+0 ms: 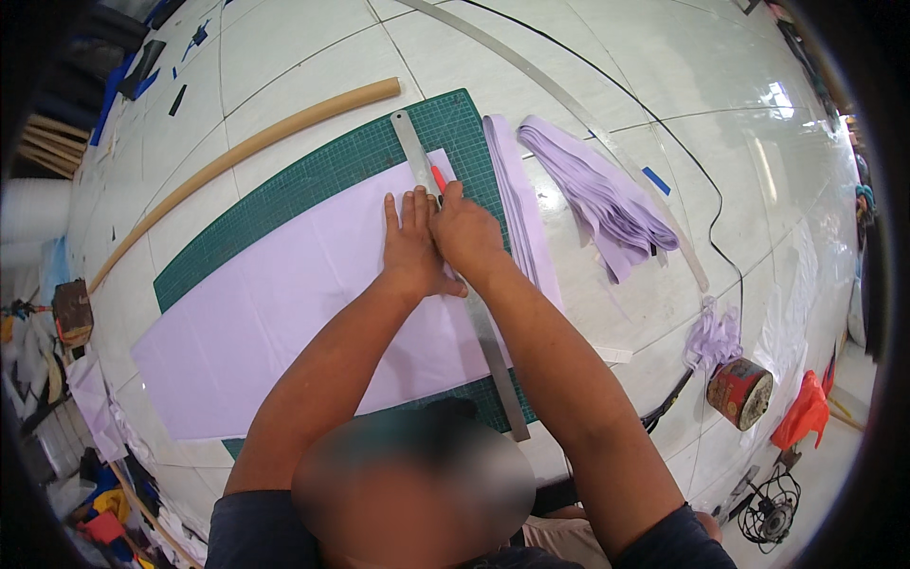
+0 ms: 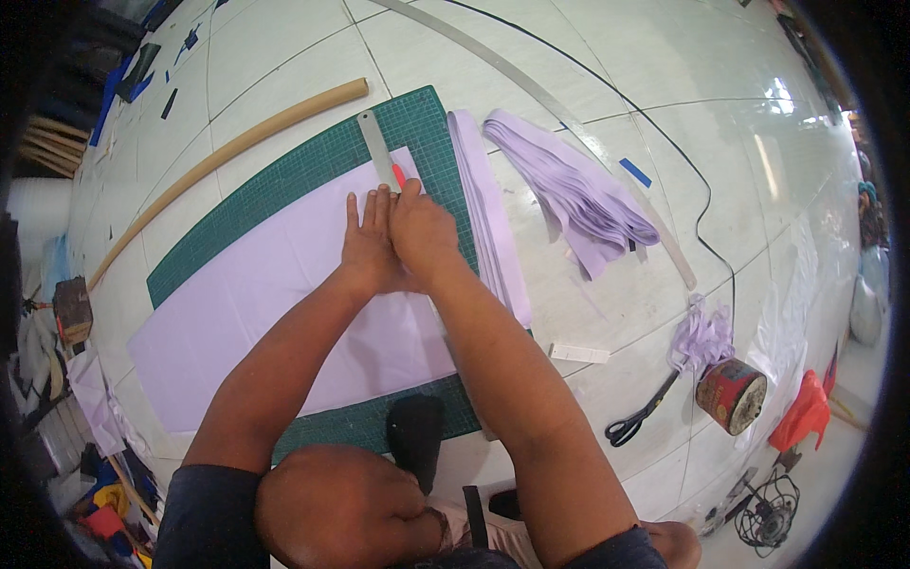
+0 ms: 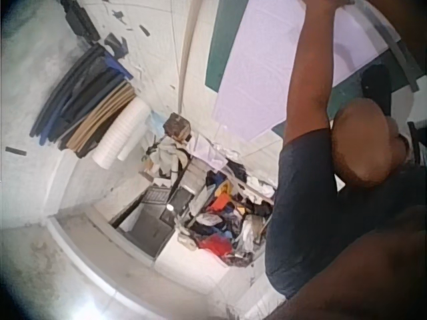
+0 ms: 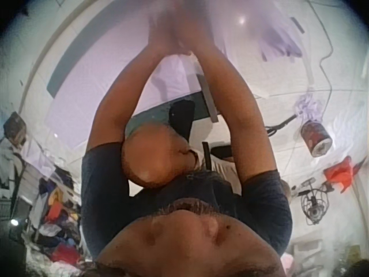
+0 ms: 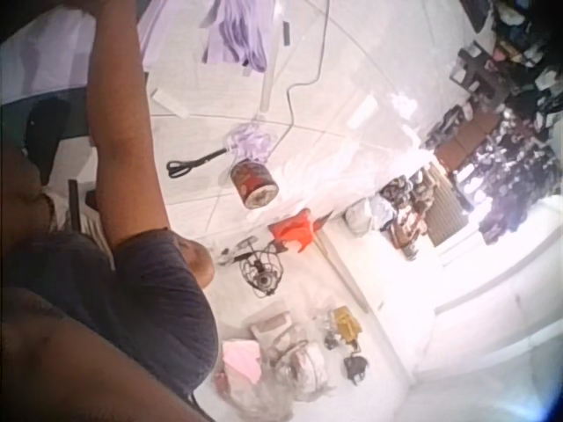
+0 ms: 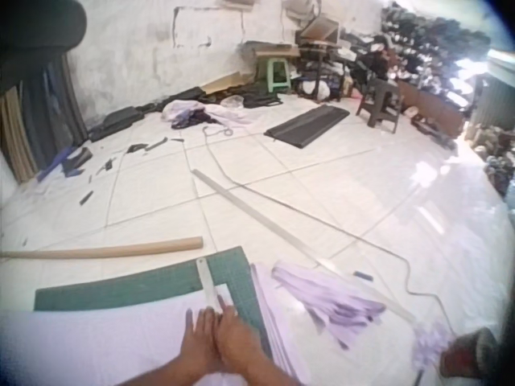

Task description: The person cuts strips of white fabric from a larger piece using a utility knife and a metal ruler on a green cutting mat.

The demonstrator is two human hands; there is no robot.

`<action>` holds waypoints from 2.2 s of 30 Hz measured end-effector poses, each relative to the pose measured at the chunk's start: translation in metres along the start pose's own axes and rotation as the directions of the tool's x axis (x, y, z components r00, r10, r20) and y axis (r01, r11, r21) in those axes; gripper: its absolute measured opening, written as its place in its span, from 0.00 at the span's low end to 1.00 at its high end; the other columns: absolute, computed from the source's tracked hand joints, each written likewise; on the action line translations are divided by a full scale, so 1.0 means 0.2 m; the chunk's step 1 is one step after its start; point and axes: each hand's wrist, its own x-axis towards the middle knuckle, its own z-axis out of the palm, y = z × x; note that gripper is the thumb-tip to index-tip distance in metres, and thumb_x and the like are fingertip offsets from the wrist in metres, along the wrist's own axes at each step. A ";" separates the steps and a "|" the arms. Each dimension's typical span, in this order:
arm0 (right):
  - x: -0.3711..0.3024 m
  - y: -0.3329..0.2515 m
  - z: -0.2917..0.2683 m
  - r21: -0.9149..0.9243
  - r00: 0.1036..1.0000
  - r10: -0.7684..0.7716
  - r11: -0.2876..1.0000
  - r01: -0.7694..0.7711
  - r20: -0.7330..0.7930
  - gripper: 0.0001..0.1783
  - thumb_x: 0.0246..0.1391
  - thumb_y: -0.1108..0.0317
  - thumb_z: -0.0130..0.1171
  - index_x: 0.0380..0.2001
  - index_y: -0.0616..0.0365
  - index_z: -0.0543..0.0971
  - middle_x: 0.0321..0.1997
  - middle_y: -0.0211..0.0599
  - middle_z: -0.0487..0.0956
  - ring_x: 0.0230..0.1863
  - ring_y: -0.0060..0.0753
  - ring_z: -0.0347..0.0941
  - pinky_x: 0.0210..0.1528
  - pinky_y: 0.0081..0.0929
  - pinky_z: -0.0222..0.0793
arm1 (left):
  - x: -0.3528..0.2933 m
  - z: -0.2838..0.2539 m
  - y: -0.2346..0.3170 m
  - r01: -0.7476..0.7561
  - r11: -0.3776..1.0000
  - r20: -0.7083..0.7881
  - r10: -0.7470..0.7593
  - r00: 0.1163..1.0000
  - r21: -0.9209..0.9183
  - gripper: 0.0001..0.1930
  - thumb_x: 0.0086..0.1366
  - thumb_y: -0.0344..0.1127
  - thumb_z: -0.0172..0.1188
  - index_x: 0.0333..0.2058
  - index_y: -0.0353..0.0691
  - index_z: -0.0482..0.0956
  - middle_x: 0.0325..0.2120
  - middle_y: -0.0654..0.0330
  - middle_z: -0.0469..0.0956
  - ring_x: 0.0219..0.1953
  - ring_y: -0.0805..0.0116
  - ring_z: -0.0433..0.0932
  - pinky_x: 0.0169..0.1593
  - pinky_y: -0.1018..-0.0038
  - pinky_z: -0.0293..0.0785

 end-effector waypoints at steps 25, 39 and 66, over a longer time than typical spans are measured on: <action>-1.37 0.41 -0.10 -0.155 0.877 0.308 0.951 -0.269 0.368 0.12 0.62 0.67 0.49 0.45 0.59 0.63 0.33 0.58 0.81 0.38 0.63 0.80 0.40 0.55 0.75 | -0.02 -0.08 0.02 0.051 0.998 0.080 -0.053 0.995 0.027 0.77 0.34 0.77 0.68 0.71 0.26 0.43 0.74 0.42 0.42 0.76 0.49 0.40 0.73 0.42 0.27; -1.46 0.38 -0.35 -0.100 0.939 0.188 0.981 -0.165 0.287 0.15 0.59 0.69 0.52 0.44 0.61 0.62 0.28 0.59 0.79 0.30 0.68 0.77 0.32 0.61 0.71 | -0.03 -0.03 -0.03 0.037 0.999 0.068 -0.037 0.997 0.006 0.79 0.32 0.77 0.69 0.70 0.23 0.42 0.73 0.38 0.42 0.76 0.45 0.40 0.73 0.41 0.29; 0.02 -0.11 -0.11 0.035 0.995 0.078 0.996 -0.081 0.061 0.19 0.68 0.55 0.45 0.43 0.64 0.66 0.39 0.63 0.81 0.43 0.66 0.80 0.46 0.54 0.74 | 0.02 0.03 0.00 0.003 1.000 -0.025 -0.004 1.000 -0.029 0.76 0.35 0.79 0.68 0.72 0.31 0.43 0.73 0.41 0.43 0.76 0.44 0.39 0.72 0.40 0.31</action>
